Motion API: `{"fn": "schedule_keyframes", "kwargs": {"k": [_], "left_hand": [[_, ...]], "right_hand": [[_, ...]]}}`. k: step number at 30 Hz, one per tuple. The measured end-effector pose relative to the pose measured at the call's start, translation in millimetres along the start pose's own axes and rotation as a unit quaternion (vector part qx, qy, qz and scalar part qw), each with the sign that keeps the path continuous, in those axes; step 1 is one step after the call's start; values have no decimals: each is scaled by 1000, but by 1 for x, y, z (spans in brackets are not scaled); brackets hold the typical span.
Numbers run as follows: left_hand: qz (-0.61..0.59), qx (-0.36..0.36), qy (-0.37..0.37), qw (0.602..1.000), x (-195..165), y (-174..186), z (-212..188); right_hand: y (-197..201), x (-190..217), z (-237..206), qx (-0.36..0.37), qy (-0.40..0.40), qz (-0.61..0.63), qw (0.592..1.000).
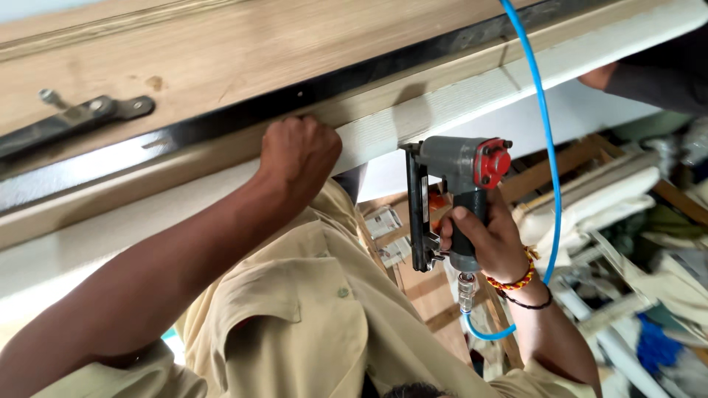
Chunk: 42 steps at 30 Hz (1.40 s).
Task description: The person uses a pneumatic nail gun to attach a white decorative molding strip to the edge of a wooden workbench. They hold the molding in place with one hand while firing the nail gun with the other, working along the length of the bench.
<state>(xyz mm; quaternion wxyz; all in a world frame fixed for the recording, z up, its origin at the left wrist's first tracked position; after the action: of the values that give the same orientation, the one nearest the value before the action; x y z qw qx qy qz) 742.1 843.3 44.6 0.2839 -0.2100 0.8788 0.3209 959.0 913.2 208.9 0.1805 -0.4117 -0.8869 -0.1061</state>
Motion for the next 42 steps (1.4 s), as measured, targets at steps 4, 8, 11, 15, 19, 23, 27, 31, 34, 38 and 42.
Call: {"fn": "schedule_keyframes", "kwargs": {"k": [4,8,11,15,19,23,27,31,34,38,42], "left_hand": [[65,-45,22,997,-6,8,-7],[107,-51,27,993,-13,4,-16],[86,-108,26,990,-10,7,-21],[17,-170,8,985,7,11,-26],[4,-205,13,979,12,13,-28],[10,-140,50,989,9,3,-27],[-3,-121,36,992,13,3,-30],[-49,-134,-12,990,27,11,-31],[-78,-178,-76,978,31,19,-39],[-38,-152,-118,980,27,14,-36],[-34,-121,-113,986,28,7,-30]], "right_hand": [[9,-29,3,16,-7,18,1000],[12,-39,2,39,25,9,999],[15,-41,1,43,34,-1,998],[14,-39,0,50,38,-28,998],[8,-30,1,60,51,-42,996],[-1,-17,3,75,49,-63,994],[-12,-4,4,83,20,-59,995],[-21,21,4,85,13,-122,989],[-31,37,9,85,14,-145,986],[-53,44,34,98,-5,-108,989],[-78,47,62,100,-46,-55,992]]}}
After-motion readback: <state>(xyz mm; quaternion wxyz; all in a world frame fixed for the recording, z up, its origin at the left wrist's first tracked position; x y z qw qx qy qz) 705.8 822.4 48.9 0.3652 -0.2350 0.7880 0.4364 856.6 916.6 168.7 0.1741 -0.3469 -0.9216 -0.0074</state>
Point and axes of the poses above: each hand's wrist, its own z-axis towards the middle knuckle, its own y-axis out of the back of the hand, x = y × z, the point moved 7 cm from there along z, towards the middle knuckle, and after that the axes turned 5 degrees about x, right-handed, at the moved point
